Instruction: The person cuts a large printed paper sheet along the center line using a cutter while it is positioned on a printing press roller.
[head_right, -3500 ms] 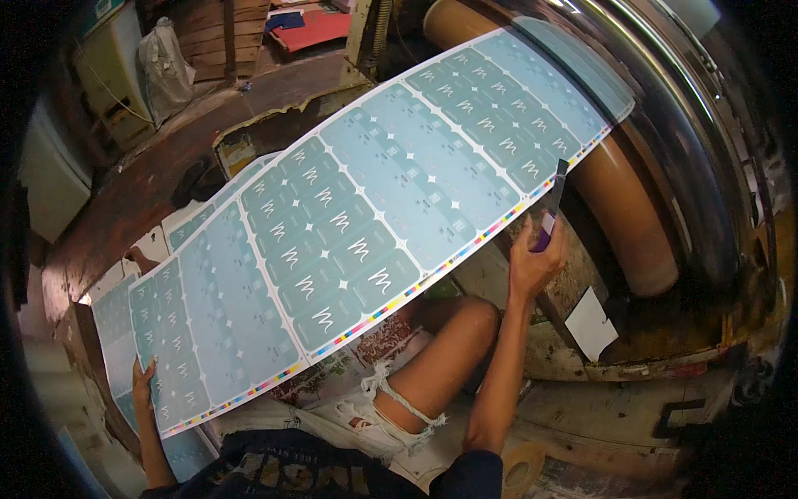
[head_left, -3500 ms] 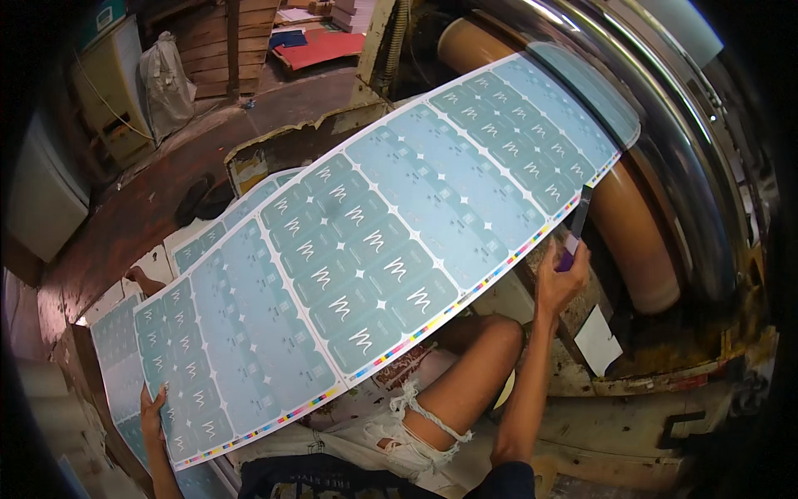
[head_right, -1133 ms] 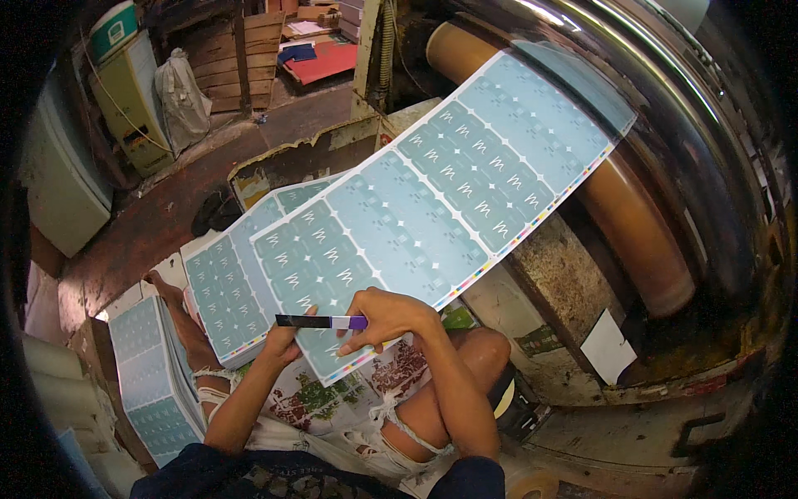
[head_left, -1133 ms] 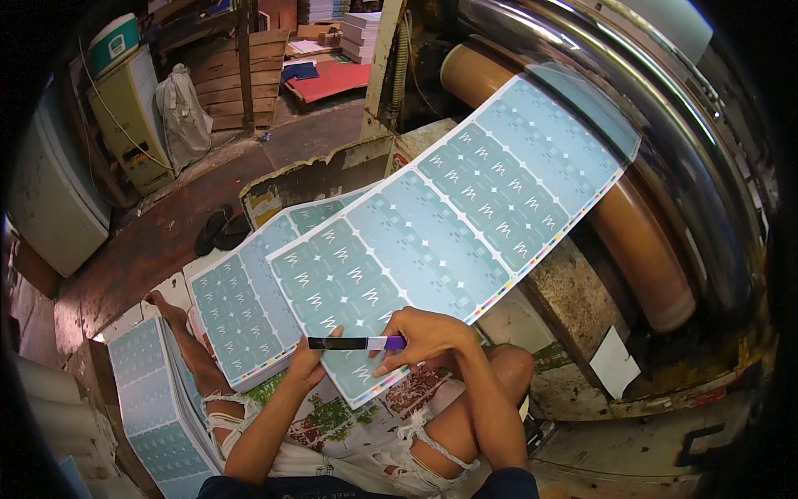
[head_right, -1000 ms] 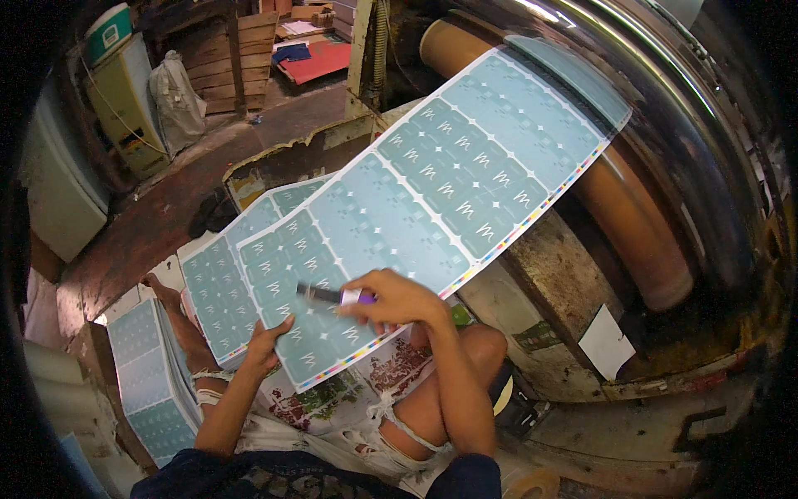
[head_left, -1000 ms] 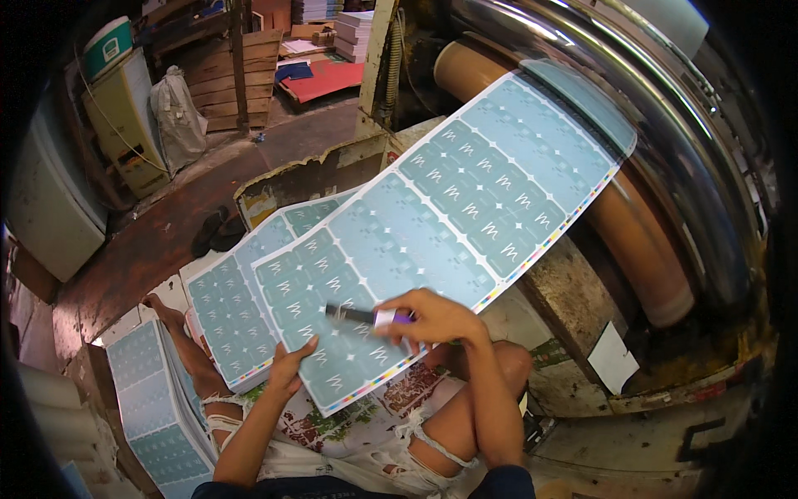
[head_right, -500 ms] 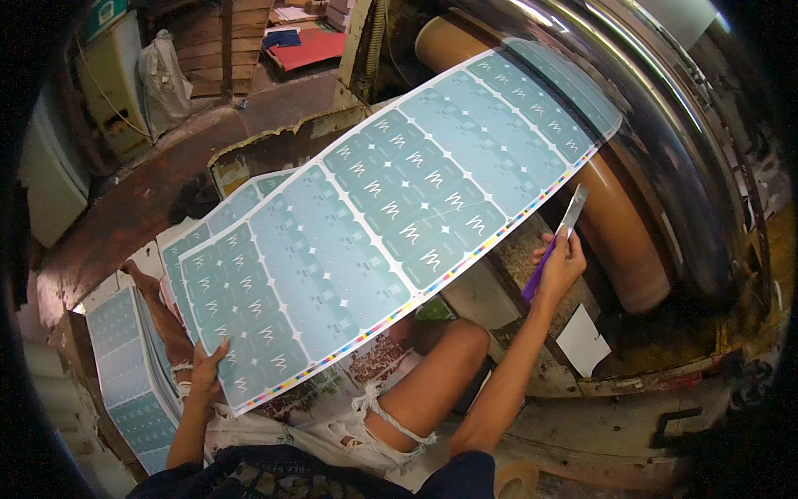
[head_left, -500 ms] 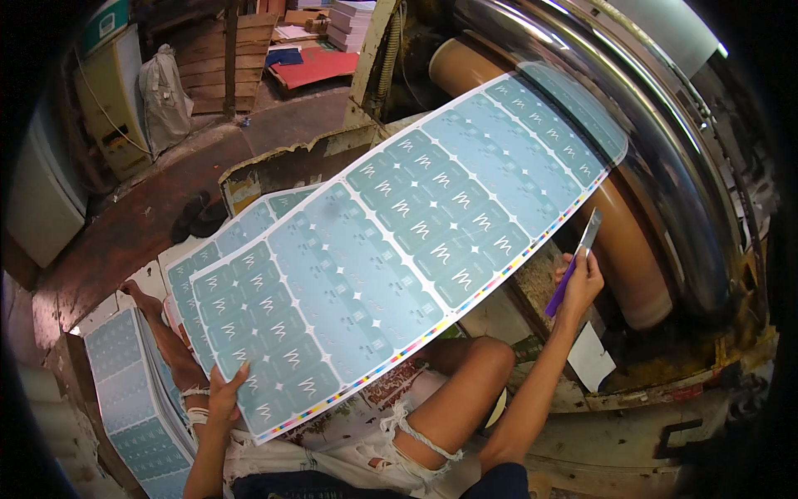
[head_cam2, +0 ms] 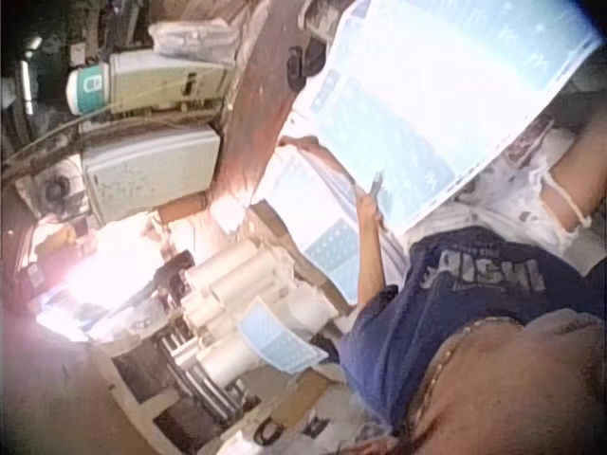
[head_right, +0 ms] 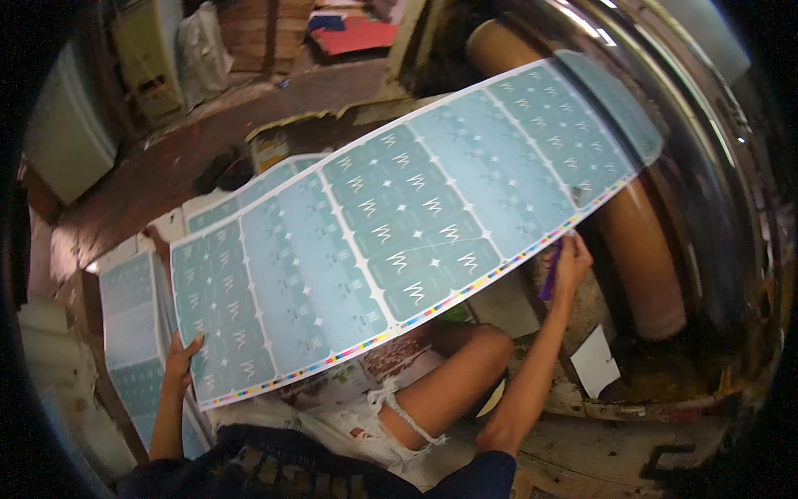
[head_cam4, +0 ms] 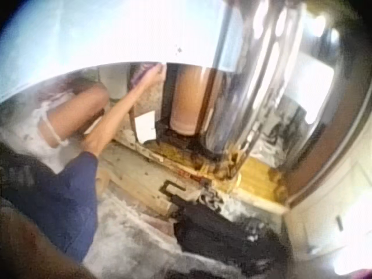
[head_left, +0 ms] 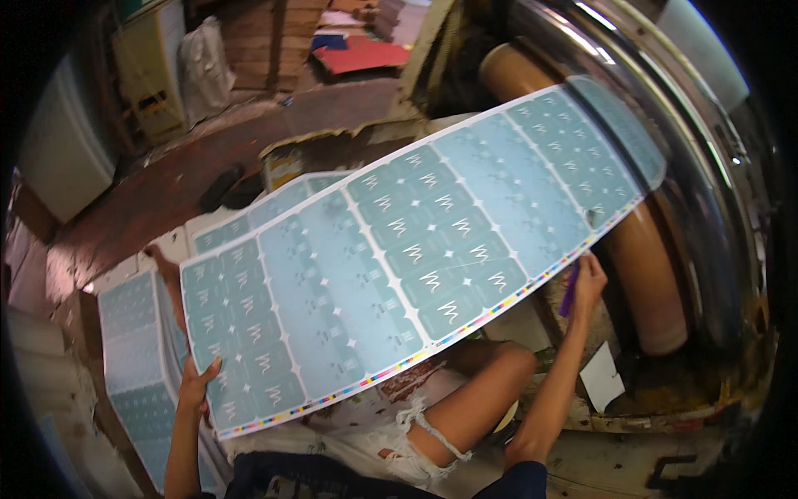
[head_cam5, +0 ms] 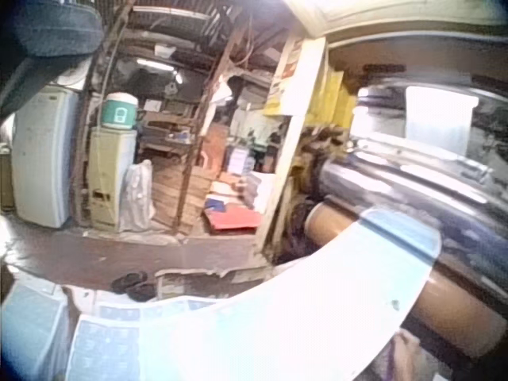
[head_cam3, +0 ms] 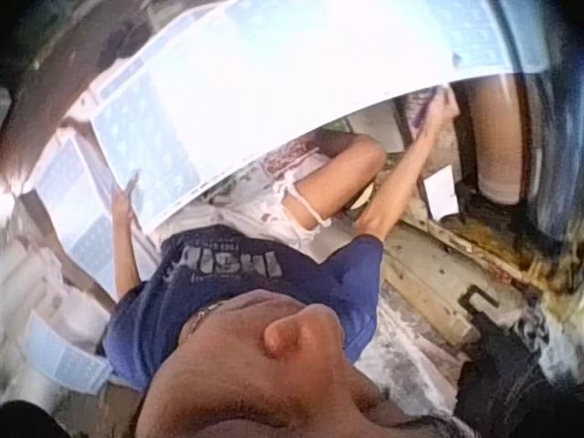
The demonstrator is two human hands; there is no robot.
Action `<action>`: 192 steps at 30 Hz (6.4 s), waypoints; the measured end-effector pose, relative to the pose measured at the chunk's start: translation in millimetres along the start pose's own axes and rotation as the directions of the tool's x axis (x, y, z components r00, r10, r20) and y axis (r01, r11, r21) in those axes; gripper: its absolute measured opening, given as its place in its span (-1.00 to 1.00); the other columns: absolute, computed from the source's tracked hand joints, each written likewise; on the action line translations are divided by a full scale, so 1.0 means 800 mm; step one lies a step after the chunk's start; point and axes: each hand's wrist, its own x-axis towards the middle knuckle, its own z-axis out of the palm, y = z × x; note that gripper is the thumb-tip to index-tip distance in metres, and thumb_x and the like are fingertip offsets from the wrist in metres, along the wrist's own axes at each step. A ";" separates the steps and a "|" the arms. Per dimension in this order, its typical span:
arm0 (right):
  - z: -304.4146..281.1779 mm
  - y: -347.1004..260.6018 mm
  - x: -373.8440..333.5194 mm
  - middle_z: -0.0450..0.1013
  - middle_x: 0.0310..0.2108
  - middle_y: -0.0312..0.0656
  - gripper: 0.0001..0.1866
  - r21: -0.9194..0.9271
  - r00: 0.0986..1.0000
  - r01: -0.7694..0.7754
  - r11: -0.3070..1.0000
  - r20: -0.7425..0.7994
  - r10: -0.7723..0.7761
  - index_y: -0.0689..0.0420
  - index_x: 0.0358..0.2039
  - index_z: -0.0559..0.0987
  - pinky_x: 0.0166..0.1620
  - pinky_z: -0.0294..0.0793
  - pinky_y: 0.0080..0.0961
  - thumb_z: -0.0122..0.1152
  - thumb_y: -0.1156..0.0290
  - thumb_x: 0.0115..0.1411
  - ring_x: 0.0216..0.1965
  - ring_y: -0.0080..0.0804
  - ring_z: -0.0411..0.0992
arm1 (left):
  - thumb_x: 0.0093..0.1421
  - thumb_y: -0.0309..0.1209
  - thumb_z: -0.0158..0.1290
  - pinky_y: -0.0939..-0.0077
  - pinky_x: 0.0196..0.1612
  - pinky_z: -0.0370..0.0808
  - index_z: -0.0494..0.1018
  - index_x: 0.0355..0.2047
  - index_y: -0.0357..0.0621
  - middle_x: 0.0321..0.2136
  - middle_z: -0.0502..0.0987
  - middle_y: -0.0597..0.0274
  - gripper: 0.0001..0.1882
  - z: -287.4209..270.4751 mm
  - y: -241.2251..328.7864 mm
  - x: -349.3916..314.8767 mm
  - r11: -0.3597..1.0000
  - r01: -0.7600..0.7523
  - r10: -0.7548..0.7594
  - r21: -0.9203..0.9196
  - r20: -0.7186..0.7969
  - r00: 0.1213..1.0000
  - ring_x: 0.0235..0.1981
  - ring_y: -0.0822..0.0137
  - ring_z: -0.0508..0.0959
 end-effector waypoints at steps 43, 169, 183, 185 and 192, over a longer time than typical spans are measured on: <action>0.103 -0.167 -0.245 0.55 -0.13 0.05 -0.56 -0.387 0.835 0.548 0.741 0.295 -0.464 0.13 -0.15 0.66 -0.13 0.57 -0.36 0.11 0.71 -0.09 -0.16 -0.04 0.57 | -0.21 -0.27 0.50 0.28 0.10 0.43 -0.10 0.36 -0.27 0.29 0.12 -0.23 0.26 -0.051 -0.085 0.300 0.177 -0.438 0.703 0.882 0.198 0.683 0.21 -0.06 0.31; 0.114 -0.177 -0.112 0.60 -0.37 -0.05 -0.70 -0.328 0.714 0.688 0.647 0.148 -0.684 0.19 -0.24 0.66 -0.36 0.45 -0.50 0.20 0.70 -0.02 -0.44 -0.45 0.56 | 0.18 -0.58 0.17 0.31 0.00 0.49 0.22 0.13 -0.24 -0.05 0.49 0.08 -0.46 -0.323 -0.052 0.170 0.995 0.041 -0.058 -0.090 -0.191 0.980 -0.08 0.22 0.53; 0.170 -0.173 -0.201 0.52 -0.65 -0.17 -0.84 -0.193 0.865 0.489 0.850 0.232 -0.445 0.12 -0.27 0.71 -0.56 0.29 -0.58 0.34 0.47 0.09 -0.68 -0.60 0.34 | 0.03 -0.37 0.34 0.38 -0.10 0.53 0.35 0.09 -0.32 -0.17 0.57 0.09 -0.36 -0.179 -0.061 0.336 0.919 -0.265 0.325 0.291 -0.185 0.927 -0.18 0.21 0.58; 0.181 -0.171 -0.209 0.48 -0.69 -0.21 -0.85 -0.144 0.888 0.415 0.898 0.282 -0.365 0.13 -0.28 0.71 -0.61 0.25 -0.59 0.35 0.43 0.11 -0.73 -0.63 0.30 | -0.07 -0.26 0.42 0.33 -0.06 0.52 0.30 0.14 -0.32 -0.12 0.55 0.03 -0.18 -0.166 -0.061 0.334 0.562 -0.385 0.695 0.732 -0.165 0.700 -0.15 0.11 0.58; 0.149 -0.205 -0.202 0.28 -0.79 -0.43 -0.75 -0.122 0.861 0.218 0.968 0.491 -0.132 0.29 -0.54 0.66 -0.71 0.15 -0.61 0.39 0.34 0.12 -0.80 -0.71 0.22 | -0.29 -0.05 0.49 0.13 0.31 0.20 0.25 0.23 -0.15 0.21 0.25 -0.19 0.08 0.066 -0.015 0.253 0.224 -0.609 0.559 0.761 0.412 0.720 0.28 -0.12 0.21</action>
